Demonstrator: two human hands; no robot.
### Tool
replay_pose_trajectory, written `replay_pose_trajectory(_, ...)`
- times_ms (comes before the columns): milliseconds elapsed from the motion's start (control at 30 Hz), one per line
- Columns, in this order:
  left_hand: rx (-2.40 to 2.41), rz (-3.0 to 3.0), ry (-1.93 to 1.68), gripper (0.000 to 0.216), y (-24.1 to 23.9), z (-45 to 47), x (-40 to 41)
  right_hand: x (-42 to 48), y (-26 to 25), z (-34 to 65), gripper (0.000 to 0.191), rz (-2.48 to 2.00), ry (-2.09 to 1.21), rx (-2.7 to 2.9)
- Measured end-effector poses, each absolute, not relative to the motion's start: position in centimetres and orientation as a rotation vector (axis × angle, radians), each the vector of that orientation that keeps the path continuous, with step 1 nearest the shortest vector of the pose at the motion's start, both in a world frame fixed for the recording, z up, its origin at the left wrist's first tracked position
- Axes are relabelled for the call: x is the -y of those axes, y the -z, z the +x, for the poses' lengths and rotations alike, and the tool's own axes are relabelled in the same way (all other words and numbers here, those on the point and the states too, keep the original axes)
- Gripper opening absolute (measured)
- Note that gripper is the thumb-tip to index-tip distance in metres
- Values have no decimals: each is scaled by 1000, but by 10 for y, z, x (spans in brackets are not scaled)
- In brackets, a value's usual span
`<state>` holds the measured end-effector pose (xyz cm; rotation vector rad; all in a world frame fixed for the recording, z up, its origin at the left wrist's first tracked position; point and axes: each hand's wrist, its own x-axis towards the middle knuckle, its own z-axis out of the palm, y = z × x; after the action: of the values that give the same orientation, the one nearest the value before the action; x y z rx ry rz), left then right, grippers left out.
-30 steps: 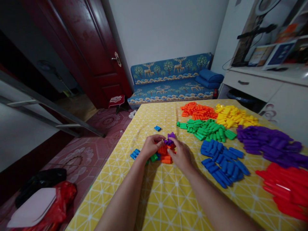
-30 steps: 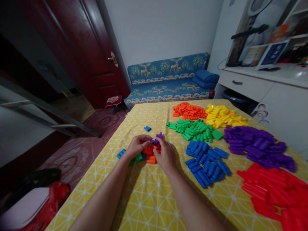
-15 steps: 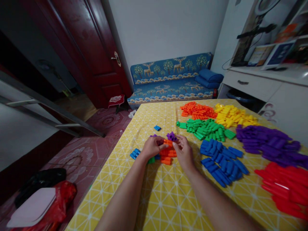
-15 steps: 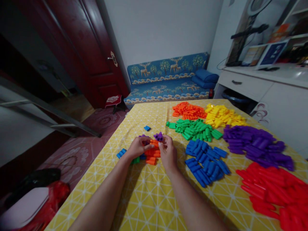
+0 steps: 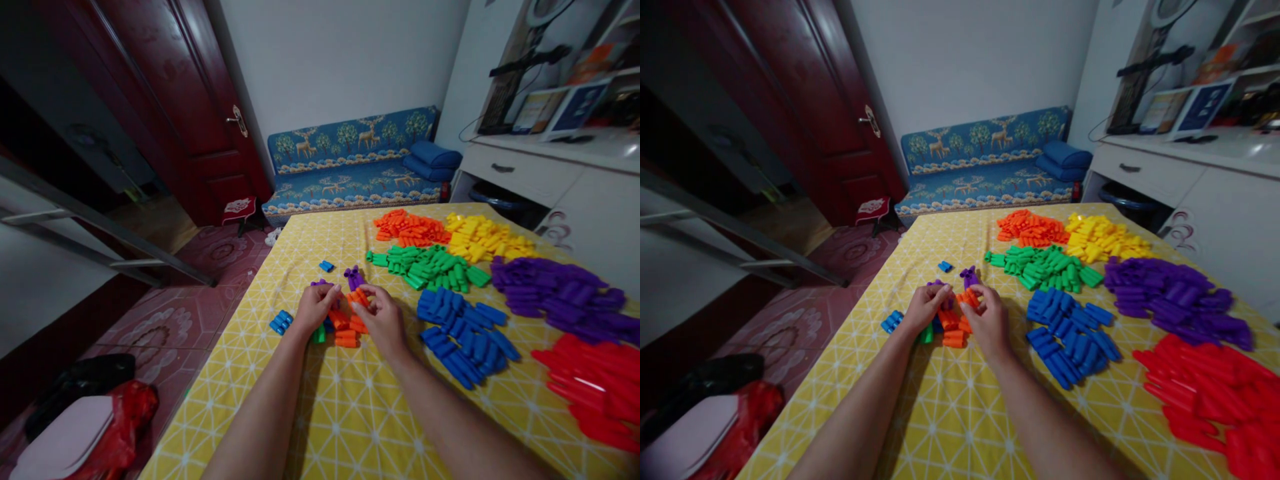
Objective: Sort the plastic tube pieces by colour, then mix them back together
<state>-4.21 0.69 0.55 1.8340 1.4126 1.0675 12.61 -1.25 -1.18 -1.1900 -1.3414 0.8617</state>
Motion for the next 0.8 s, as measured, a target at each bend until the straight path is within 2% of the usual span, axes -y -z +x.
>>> replay_pose_trajectory(133,-1446,1802,-1091,45,-2,-43,-8,-9,-1,145,43,-1169,-857,1221)
replay_pose_trajectory(333,-1497,1841,-1049,46,-3,-42,-9,-116,-35,193,36,-1382,-462,1359)
replay_pose_trajectory(433,-1529,1842,-1044,42,-6,-41,-8,-168,-48,215,29,-1525,-387,1349)
replay_pose_trajectory(500,-1534,1833,-1041,40,-9,-40,-7,-185,-53,222,33,-1613,-364,1328)
replay_pose_trajectory(633,-1482,1739,-1087,37,-11,-39,-7,-165,-49,209,40,-1586,-346,1333)
replay_pose_trajectory(800,-1463,1691,-1197,36,-8,-40,-9,-83,-24,170,35,-1314,-677,1464)
